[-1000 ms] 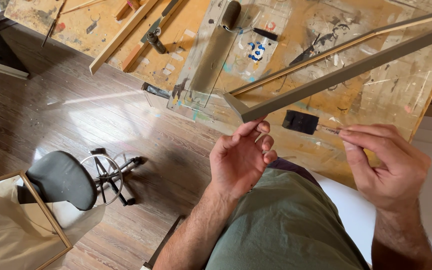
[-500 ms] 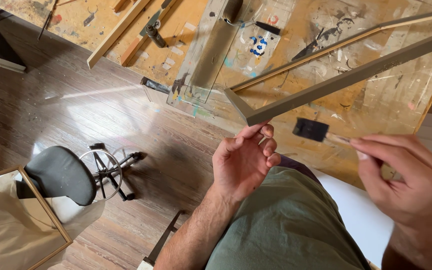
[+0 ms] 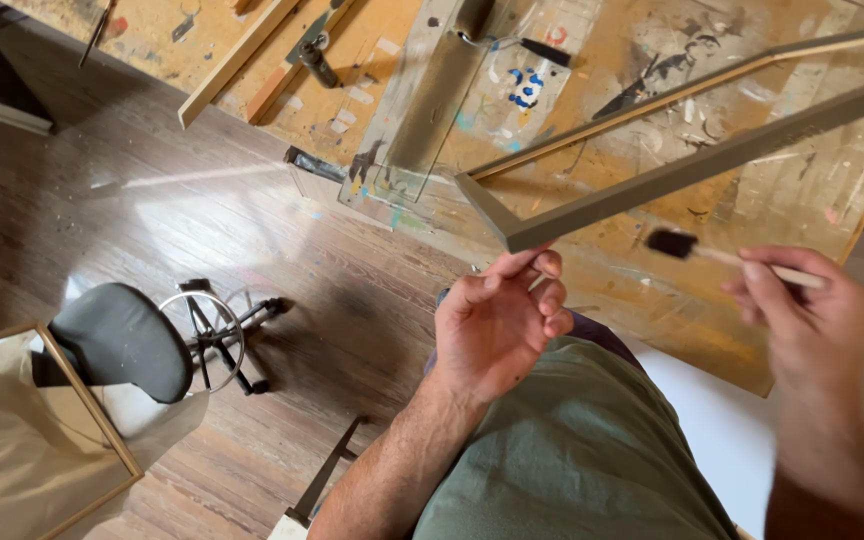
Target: Staining a wooden picture frame using a foam brush on a workbench
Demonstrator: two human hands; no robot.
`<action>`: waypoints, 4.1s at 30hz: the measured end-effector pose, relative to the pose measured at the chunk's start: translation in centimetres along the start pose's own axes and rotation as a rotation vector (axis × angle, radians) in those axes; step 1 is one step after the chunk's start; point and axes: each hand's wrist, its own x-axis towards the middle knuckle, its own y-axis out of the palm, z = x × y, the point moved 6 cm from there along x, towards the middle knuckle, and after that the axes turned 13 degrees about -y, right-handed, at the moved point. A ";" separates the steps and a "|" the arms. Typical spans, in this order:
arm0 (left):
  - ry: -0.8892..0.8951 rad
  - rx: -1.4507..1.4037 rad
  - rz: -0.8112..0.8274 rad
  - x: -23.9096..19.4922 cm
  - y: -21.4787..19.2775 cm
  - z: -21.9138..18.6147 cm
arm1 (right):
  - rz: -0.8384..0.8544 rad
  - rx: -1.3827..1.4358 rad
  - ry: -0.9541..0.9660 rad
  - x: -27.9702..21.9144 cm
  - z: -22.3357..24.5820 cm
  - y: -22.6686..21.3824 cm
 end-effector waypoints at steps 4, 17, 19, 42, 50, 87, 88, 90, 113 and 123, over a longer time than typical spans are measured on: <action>-0.003 -0.036 -0.012 -0.1 0.6 0.1 | -0.082 -0.017 -0.008 4.2 -4.0 5.9; -0.029 -0.116 -0.046 0.0 1.9 0.0 | 0.386 -0.112 -0.335 18.7 -5.6 26.7; -0.054 -0.117 -0.063 0.0 2.2 -0.1 | 0.410 -0.137 -0.353 19.0 -6.4 27.9; -0.071 -0.107 -0.072 0.3 2.6 -1.1 | 0.304 -0.211 -0.355 19.8 -9.3 27.7; -0.046 -0.086 -0.031 0.8 2.2 -1.5 | 0.069 -0.089 -0.004 11.3 -2.9 15.3; 0.019 0.059 -0.012 2.0 1.2 -3.4 | -0.227 0.134 -0.489 5.4 8.5 5.9; 0.019 0.058 -0.011 2.0 1.2 -3.4 | -0.227 0.133 -0.489 5.3 8.8 6.2; 0.016 0.056 -0.005 2.0 1.2 -3.3 | -0.204 0.053 -0.419 5.3 9.1 6.8; 0.020 0.057 0.010 1.6 1.2 -3.0 | -0.181 0.120 -0.453 5.9 8.1 6.0; 0.016 0.063 -0.012 1.5 1.2 -2.9 | -0.177 0.102 -0.528 5.9 8.5 5.8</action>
